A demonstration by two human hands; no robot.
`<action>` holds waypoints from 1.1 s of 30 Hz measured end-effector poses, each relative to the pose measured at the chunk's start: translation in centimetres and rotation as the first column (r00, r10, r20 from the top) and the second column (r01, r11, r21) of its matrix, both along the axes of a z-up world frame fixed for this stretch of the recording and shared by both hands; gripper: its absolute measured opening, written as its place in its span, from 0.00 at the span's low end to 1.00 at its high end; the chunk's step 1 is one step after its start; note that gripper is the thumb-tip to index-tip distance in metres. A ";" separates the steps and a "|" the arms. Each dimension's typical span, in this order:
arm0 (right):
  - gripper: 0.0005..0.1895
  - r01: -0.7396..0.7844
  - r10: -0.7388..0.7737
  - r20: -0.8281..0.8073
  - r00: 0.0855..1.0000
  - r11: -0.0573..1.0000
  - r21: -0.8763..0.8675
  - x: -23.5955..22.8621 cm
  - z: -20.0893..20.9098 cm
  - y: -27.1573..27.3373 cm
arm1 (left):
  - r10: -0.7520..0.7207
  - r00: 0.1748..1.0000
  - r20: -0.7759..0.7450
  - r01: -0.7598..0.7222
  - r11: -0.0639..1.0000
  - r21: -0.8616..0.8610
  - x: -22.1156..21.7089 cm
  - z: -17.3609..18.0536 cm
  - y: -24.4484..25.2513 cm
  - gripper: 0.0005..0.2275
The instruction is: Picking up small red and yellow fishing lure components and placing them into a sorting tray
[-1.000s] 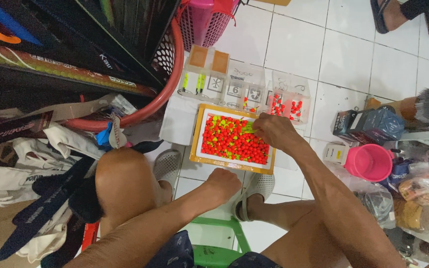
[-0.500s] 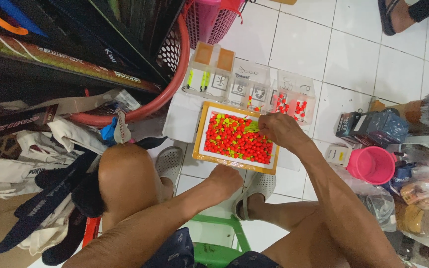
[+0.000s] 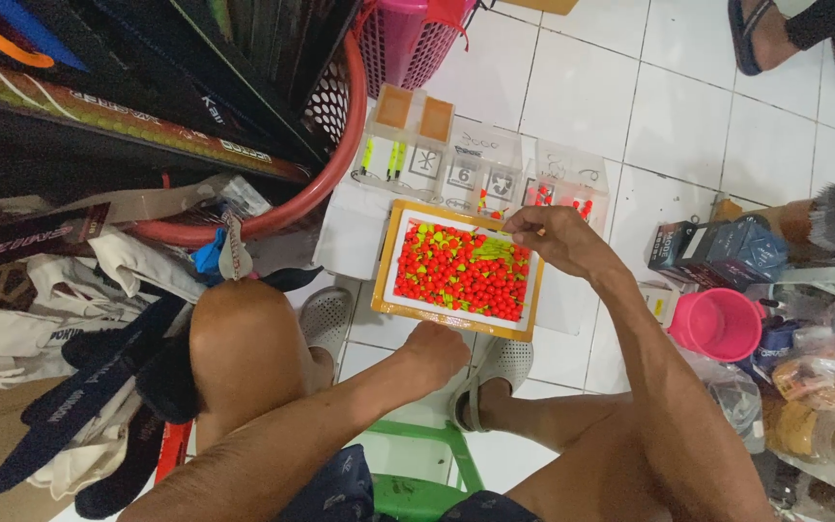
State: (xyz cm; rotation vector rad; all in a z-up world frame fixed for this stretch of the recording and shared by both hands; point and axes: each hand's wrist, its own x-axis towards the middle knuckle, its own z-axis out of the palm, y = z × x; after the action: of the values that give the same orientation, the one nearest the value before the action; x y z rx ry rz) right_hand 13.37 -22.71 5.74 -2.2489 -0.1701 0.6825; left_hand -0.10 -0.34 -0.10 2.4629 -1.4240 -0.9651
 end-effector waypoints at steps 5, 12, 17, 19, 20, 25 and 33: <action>0.07 0.030 -0.029 -0.011 1.000 0.996 0.088 0.2 0.7 2.0 | 0.015 1.000 0.004 -0.015 1.000 -0.004 -0.4 -0.6 -0.1 0.04; 0.09 0.122 -0.112 -0.052 0.992 0.948 0.293 0.5 0.6 3.8 | 0.018 1.000 0.005 -0.018 1.000 -0.014 -0.5 -0.8 -0.1 0.03; 0.09 0.154 -0.146 -0.049 0.988 0.921 0.358 0.4 2.0 5.4 | -0.008 0.998 0.058 0.007 1.000 0.013 -0.6 -1.5 -0.4 0.03; 0.08 0.155 -0.153 -0.033 0.988 0.919 0.362 0.4 2.1 5.8 | -0.028 0.994 0.105 0.025 0.999 0.027 -0.8 -1.8 -0.5 0.03; 0.10 0.141 -0.145 -0.016 0.989 0.919 0.369 0.5 2.0 6.0 | -0.010 0.996 0.085 0.009 1.000 0.010 -0.7 -1.7 -0.5 0.03; 0.18 0.098 -0.117 0.022 0.993 0.911 0.400 0.9 1.2 6.5 | 0.027 0.999 0.038 -0.027 1.000 -0.007 -0.6 -1.3 -0.5 0.02; 0.10 0.181 -0.216 0.021 0.976 0.863 0.472 1.0 0.5 6.5 | 0.076 0.997 0.016 -0.075 0.996 -0.052 -0.8 -2.8 -0.9 0.03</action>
State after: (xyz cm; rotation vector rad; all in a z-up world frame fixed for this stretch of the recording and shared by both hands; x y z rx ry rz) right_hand 14.38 -16.21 6.25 -1.7914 -0.1199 0.3939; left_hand -0.87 -1.25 -2.93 2.4746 -1.3328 -0.8823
